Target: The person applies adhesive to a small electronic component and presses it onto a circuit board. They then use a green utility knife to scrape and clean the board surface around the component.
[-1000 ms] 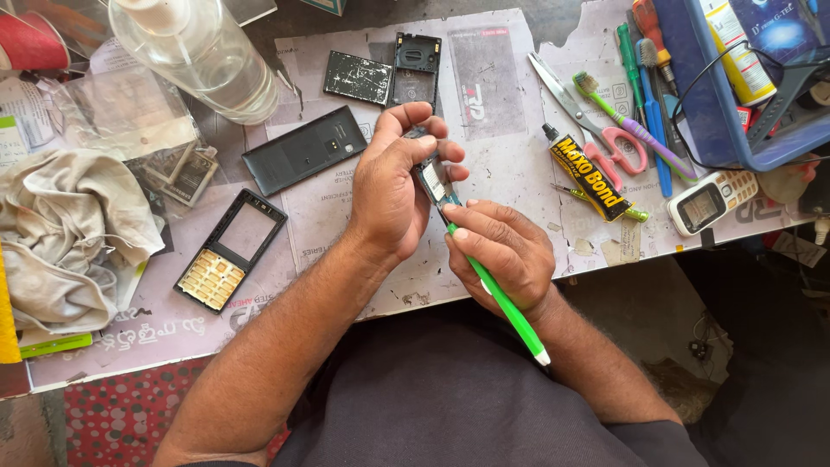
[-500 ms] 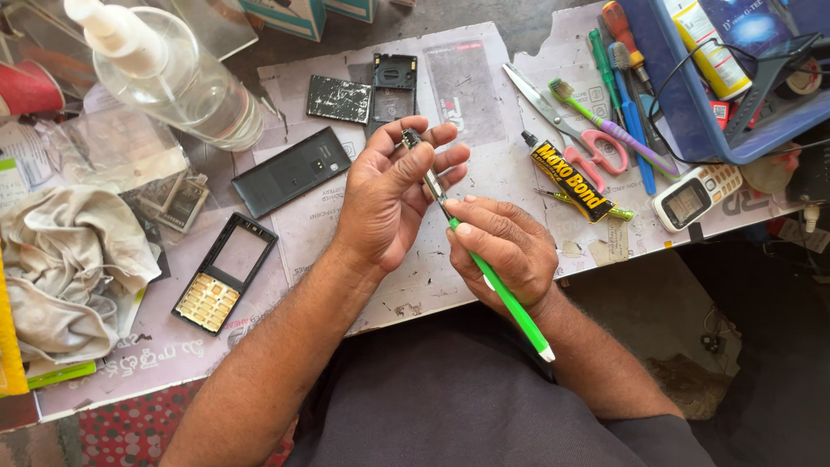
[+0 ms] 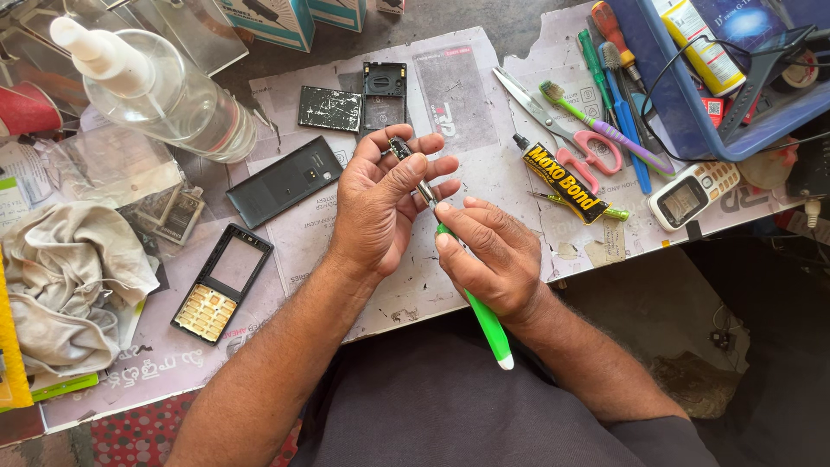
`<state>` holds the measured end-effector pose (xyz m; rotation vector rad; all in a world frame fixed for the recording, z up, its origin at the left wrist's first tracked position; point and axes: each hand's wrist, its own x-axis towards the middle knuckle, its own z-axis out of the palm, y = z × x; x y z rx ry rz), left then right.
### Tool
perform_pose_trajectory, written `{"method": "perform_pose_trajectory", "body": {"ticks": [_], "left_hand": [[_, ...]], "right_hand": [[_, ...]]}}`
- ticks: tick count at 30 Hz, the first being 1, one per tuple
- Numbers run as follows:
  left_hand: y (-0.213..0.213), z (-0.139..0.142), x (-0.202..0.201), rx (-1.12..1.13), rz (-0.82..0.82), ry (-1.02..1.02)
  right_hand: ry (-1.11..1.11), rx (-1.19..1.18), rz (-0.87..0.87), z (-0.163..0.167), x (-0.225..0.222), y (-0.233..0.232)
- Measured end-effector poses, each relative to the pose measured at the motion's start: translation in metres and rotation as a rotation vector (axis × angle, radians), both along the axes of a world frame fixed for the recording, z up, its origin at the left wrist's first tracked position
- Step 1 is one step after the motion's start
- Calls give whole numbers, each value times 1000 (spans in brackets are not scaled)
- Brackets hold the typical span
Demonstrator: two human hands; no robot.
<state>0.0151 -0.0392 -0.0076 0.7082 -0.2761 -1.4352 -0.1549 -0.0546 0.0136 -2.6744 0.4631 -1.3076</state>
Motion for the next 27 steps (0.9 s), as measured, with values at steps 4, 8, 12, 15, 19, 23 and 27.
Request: {"method": "perform_pose_trajectory", "body": {"ticks": [4,8,12,15,19,23,27], "left_hand": [[0,0,1,8,-4,1],[0,0,0,-4,-15,8],[1,1,0,-11,-13,-1],[0,1,1,-23,-30,-2],[4,2,1,-110,-89,27],[4,4,0,-201,-97,82],[4,4,0,-215,-99,88]], "right_hand": [[5,44,5,1,-1,1],[-37,56,5,-1,-1,1],[-24,19,-19,-5,0,3],[-124,203,34,-5,-1,5],[-326,619,43,-3,-3,14],[-427,703,40,-2,2,15],[-399,627,43,1,3,13]]}}
